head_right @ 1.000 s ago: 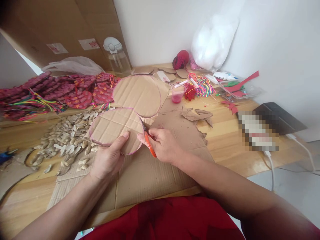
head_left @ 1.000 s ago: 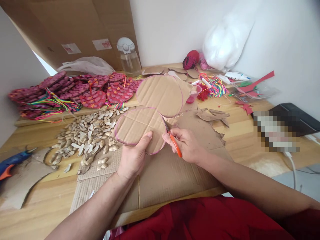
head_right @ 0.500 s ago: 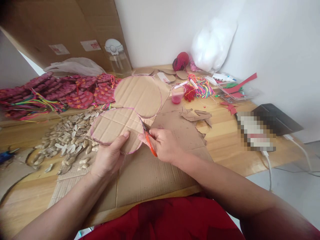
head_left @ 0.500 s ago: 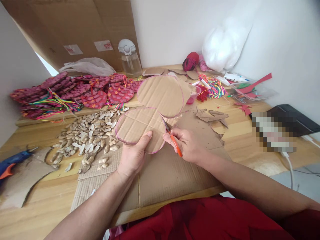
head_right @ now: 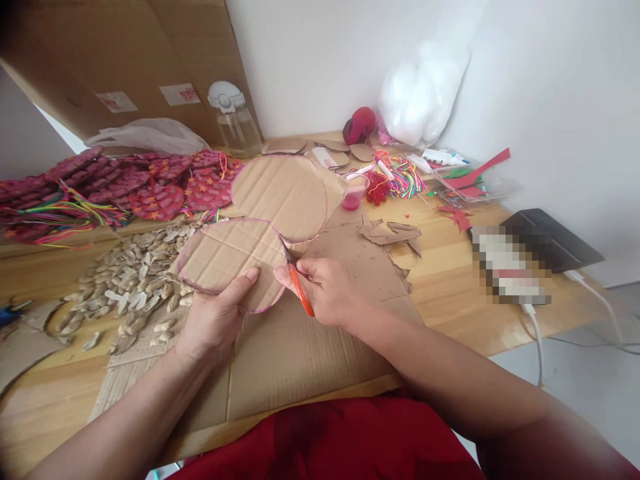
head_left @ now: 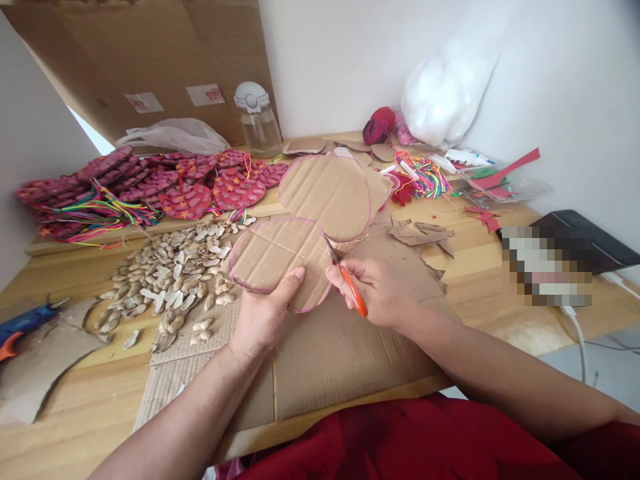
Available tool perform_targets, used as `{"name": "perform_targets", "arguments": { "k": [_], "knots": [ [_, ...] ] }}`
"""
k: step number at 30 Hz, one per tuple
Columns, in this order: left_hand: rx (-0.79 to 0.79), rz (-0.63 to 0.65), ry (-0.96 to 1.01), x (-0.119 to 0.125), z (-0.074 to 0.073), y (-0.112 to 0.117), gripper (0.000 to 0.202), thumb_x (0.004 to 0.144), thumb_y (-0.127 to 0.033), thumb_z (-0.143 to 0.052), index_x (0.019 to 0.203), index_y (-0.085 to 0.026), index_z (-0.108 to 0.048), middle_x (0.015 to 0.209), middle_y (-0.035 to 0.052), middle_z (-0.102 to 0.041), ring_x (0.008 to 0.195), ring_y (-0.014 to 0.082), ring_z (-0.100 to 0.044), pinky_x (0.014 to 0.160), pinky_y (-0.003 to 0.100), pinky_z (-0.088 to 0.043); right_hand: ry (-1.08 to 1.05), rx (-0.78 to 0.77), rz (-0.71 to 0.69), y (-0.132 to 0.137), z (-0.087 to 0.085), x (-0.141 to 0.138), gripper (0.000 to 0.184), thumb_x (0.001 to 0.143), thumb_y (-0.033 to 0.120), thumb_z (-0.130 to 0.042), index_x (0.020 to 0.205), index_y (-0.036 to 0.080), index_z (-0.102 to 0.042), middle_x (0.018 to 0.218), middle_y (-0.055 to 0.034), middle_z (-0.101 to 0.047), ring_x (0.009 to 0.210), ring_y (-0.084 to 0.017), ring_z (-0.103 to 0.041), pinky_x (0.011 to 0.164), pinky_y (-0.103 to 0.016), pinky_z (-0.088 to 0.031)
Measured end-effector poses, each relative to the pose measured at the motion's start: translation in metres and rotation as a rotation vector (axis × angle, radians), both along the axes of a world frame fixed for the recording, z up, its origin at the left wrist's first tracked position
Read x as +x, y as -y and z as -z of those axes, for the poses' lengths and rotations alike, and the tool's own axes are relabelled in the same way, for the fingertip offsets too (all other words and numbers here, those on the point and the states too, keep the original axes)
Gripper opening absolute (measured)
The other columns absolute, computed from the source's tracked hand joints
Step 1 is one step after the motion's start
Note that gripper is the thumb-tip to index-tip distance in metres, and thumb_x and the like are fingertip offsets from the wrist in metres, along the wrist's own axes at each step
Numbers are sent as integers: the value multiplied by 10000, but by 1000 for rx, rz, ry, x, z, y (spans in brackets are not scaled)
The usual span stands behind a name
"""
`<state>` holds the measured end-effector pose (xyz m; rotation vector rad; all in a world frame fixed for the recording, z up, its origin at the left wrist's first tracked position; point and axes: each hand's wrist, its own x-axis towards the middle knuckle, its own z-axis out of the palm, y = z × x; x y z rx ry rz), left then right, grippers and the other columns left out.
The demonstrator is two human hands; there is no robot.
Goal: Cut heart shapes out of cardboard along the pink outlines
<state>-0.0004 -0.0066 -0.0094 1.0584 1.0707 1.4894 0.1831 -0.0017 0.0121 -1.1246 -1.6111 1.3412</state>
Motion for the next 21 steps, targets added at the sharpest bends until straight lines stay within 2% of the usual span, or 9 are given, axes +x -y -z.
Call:
{"name": "perform_targets", "arguments": {
  "k": [7, 15, 21],
  "knots": [
    [-49, 3, 117, 4, -3, 1, 577, 759, -251, -813, 1302, -238, -619, 1308, 76, -674, 1284, 269, -585, 1098, 427, -460, -65, 18, 16, 2, 15, -1, 477, 938, 547, -598, 649, 201, -440, 538, 67, -428, 480, -79, -421, 471, -228, -300],
    [-118, 12, 177, 6, -7, 2, 633, 727, -251, -831, 1320, -212, -613, 1292, 103, -679, 1244, 291, -612, 1069, 450, -486, -147, -67, -13, 2, 8, -2, 505, 932, 570, -594, 632, 195, -439, 502, 58, -467, 461, -79, -444, 454, -207, -322],
    [-87, 18, 157, 4, -5, 1, 622, 746, -250, -826, 1330, -237, -613, 1321, 89, -668, 1278, 282, -589, 1099, 443, -459, -154, -73, -12, 2, 12, -2, 519, 946, 586, -561, 631, 195, -430, 526, 57, -456, 457, -76, -442, 452, -212, -324]
  ]
}}
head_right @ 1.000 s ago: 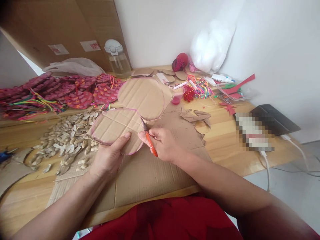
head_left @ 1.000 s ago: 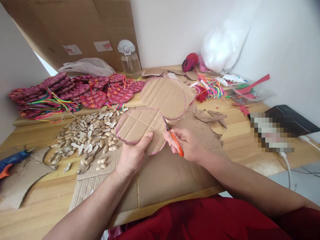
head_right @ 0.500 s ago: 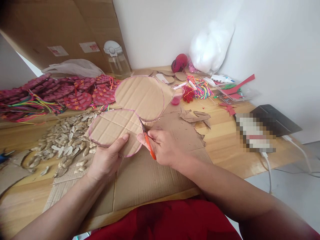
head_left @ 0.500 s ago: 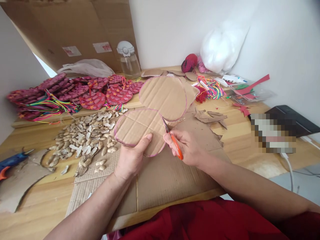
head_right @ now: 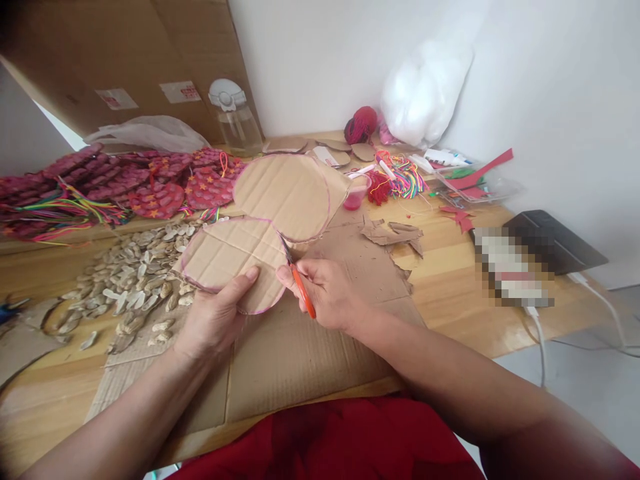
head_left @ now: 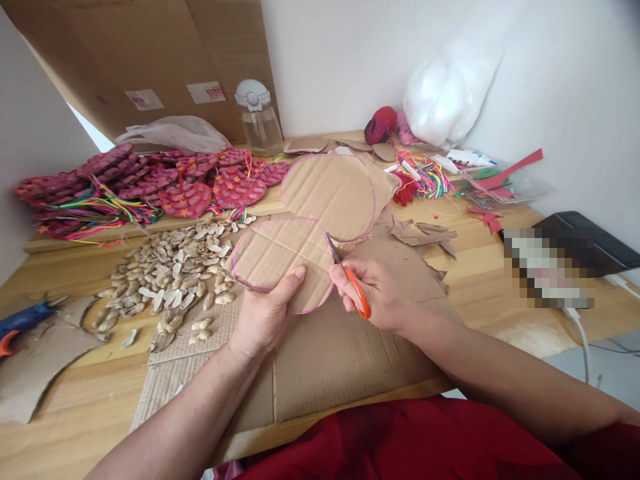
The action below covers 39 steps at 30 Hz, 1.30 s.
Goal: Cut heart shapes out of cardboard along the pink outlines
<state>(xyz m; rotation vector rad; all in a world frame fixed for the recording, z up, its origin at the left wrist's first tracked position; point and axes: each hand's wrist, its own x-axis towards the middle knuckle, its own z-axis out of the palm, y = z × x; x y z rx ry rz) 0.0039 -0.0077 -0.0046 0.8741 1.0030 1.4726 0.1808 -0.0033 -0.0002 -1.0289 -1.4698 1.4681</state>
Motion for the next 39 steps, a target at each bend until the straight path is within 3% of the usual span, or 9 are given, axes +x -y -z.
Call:
{"name": "perform_targets", "arguments": {
  "k": [7, 20, 29, 39],
  "knots": [
    [-2, -4, -9, -1, 0, -1, 649, 751, -250, -826, 1356, -269, -593, 1337, 82, -657, 1286, 275, -585, 1108, 448, -454, 68, 75, 19, 1, -1, 0, 489, 949, 531, -586, 629, 203, -415, 539, 71, -404, 466, -75, -422, 462, -223, -306],
    [-27, -10, -29, -2, -4, -1, 607, 733, -270, -828, 1298, -232, -611, 1297, 87, -679, 1276, 285, -590, 1088, 466, -468, 151, 144, 61, 3, -5, -1, 520, 945, 547, -579, 600, 210, -384, 515, 62, -386, 471, -86, -389, 463, -237, -276],
    [30, 15, -128, -6, 0, 2, 576, 775, -261, -807, 1316, -247, -609, 1313, 81, -668, 1263, 267, -601, 1114, 453, -450, 63, 13, 35, 3, -9, 2, 513, 912, 576, -613, 616, 200, -428, 491, 58, -451, 456, -83, -433, 449, -216, -302],
    [63, -41, -86, -3, -3, 2, 532, 774, -248, -800, 1275, -260, -622, 1325, 62, -657, 1272, 242, -593, 1112, 404, -447, 63, 3, -28, 0, -19, 1, 534, 876, 588, -652, 608, 211, -385, 529, 68, -366, 474, -80, -354, 447, -230, -250]
  ]
}}
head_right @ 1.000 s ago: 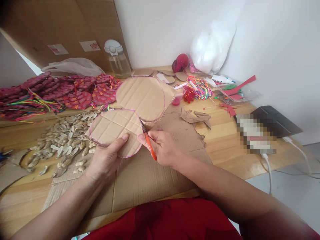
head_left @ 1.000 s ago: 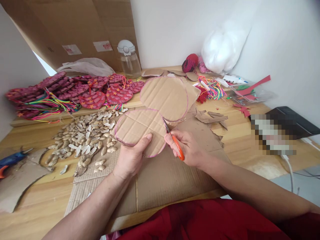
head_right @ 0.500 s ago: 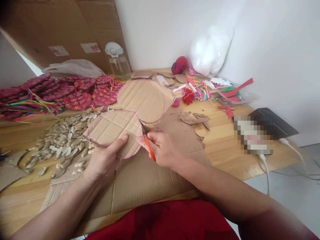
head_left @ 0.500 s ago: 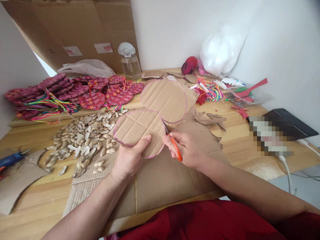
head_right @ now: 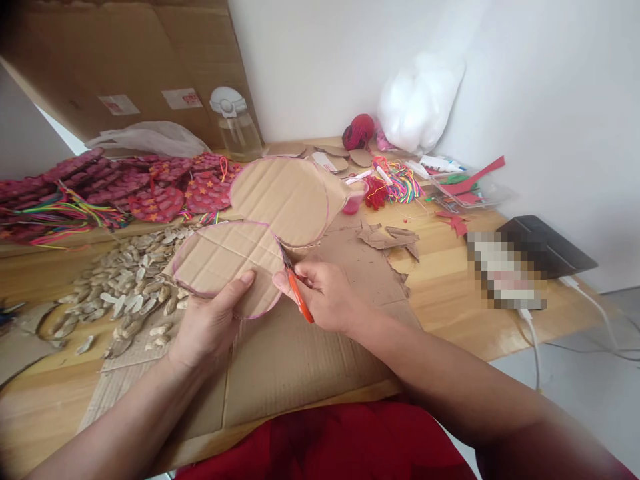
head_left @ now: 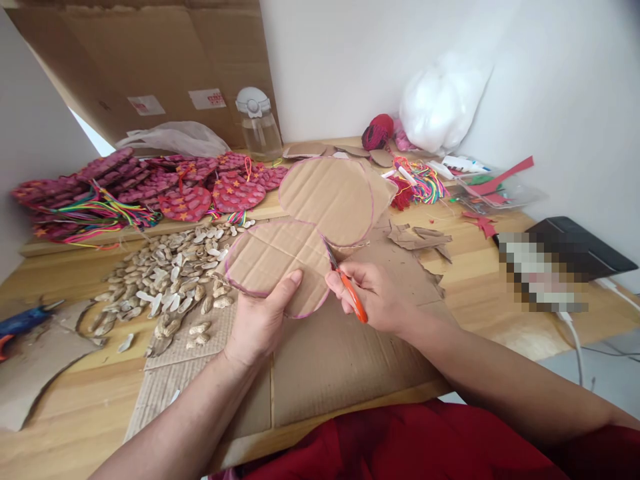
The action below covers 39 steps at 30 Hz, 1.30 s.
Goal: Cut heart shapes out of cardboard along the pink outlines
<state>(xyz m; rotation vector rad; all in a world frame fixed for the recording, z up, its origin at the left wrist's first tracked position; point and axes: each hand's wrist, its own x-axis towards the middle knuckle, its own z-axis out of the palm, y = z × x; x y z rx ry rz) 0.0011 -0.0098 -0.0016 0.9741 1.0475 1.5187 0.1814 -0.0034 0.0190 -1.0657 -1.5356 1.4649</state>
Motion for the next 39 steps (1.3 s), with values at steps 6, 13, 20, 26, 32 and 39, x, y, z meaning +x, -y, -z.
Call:
{"name": "perform_targets", "arguments": {
  "k": [6, 13, 20, 26, 32, 39],
  "knots": [
    [-10, 14, -30, 0, -1, -1, 517, 774, -262, -797, 1260, -237, -621, 1314, 74, -661, 1249, 251, -607, 1102, 416, -455, -1, 27, 14, 1, 6, 0, 503, 891, 578, -639, 630, 210, -416, 540, 63, -383, 486, -88, -379, 460, -237, -270],
    [-16, 7, -7, 0, -1, 0, 549, 766, -245, -808, 1281, -250, -616, 1362, 67, -634, 1283, 251, -585, 1115, 413, -445, 71, 87, 47, 1, 15, 3, 492, 929, 574, -588, 649, 207, -421, 618, 46, -411, 524, -93, -422, 489, -247, -305],
    [-38, -3, -4, 0, -2, -1, 562, 738, -275, -825, 1264, -257, -628, 1334, 63, -654, 1277, 264, -590, 1106, 428, -450, 90, 102, 66, 2, 12, 1, 517, 936, 592, -565, 625, 211, -403, 556, 55, -405, 500, -94, -407, 482, -248, -300],
    [-32, 10, 23, 2, 0, -1, 555, 772, -260, -800, 1292, -268, -606, 1349, 70, -636, 1301, 254, -569, 1094, 406, -467, 110, 128, 80, 1, 12, -1, 511, 945, 568, -562, 613, 213, -406, 518, 56, -418, 484, -97, -414, 484, -249, -296],
    [-41, 20, 66, 2, 1, -2, 565, 766, -239, -806, 1295, -240, -609, 1351, 81, -637, 1289, 261, -577, 1089, 410, -471, 107, 148, 92, 2, 13, -2, 507, 960, 542, -559, 607, 206, -415, 507, 56, -423, 482, -94, -415, 489, -251, -281],
    [-47, 6, 66, 3, 0, -2, 578, 760, -243, -806, 1302, -240, -606, 1333, 82, -652, 1287, 261, -581, 1089, 409, -469, 129, 156, 99, 0, 21, -2, 491, 960, 538, -566, 625, 206, -430, 523, 59, -429, 488, -94, -421, 497, -255, -287]
  ]
}}
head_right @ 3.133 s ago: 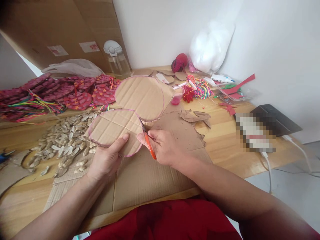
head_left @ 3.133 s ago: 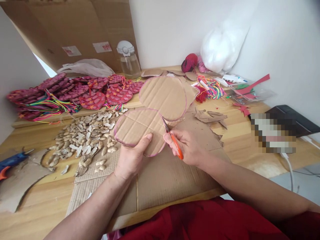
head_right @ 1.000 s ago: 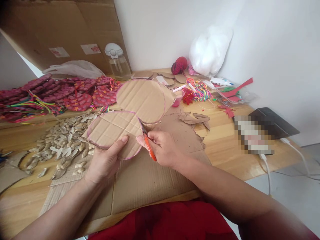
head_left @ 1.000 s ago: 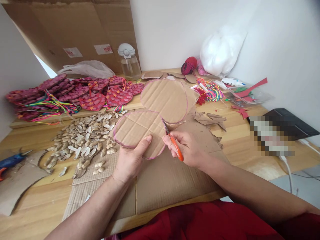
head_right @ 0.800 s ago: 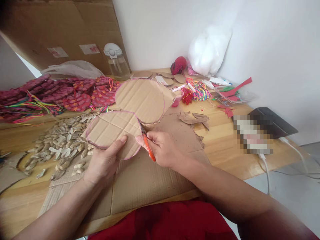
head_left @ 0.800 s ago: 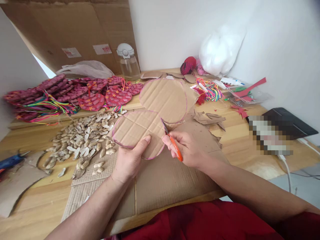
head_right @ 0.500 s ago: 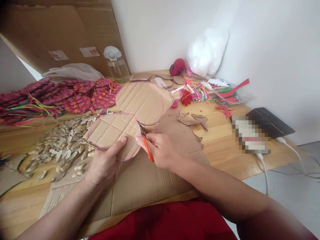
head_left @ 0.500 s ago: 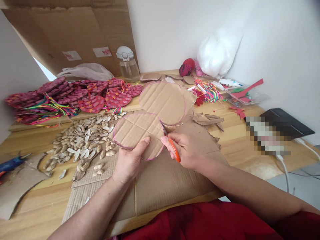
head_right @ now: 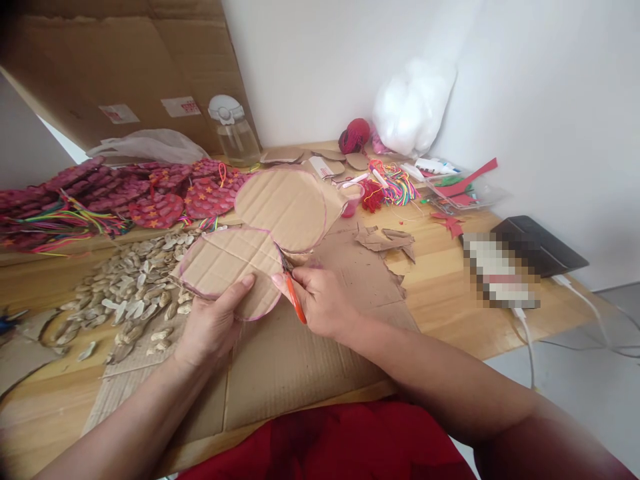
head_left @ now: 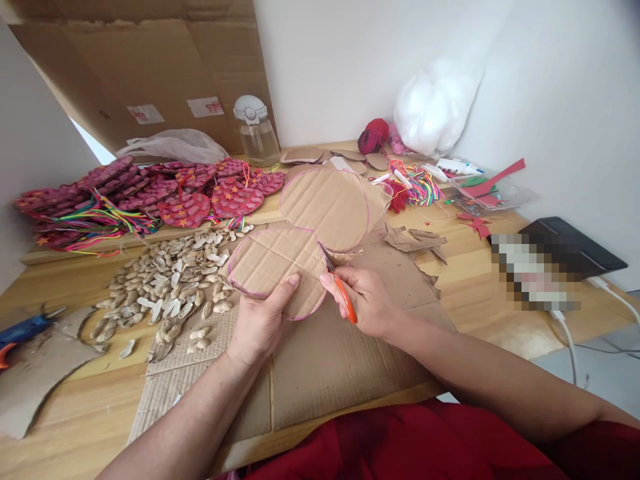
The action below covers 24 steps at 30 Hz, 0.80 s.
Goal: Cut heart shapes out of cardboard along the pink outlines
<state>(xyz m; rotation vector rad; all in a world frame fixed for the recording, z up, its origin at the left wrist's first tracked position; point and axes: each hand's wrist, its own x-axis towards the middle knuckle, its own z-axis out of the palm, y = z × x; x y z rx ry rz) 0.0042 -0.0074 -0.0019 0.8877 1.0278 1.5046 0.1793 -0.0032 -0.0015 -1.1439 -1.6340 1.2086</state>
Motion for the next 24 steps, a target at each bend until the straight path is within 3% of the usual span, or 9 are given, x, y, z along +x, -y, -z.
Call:
{"name": "perform_targets", "arguments": {
  "k": [14, 24],
  "knots": [
    [23, -10, 44, 0, 4, -1, 592, 758, -202, -820, 1316, -218, -624, 1343, 81, -652, 1270, 257, -591, 1087, 399, -468, -168, -148, -54, -5, 2, 0, 491, 914, 561, -621, 632, 200, -443, 534, 68, -438, 448, -83, -488, 445, -208, -341],
    [35, -10, 44, -1, 6, -4, 625, 750, -218, -827, 1336, -208, -611, 1331, 91, -665, 1307, 279, -566, 1114, 432, -445, 13, -1, -5, -6, -5, 0, 527, 950, 561, -546, 581, 200, -441, 496, 52, -428, 463, -83, -429, 465, -231, -297]
  ]
}}
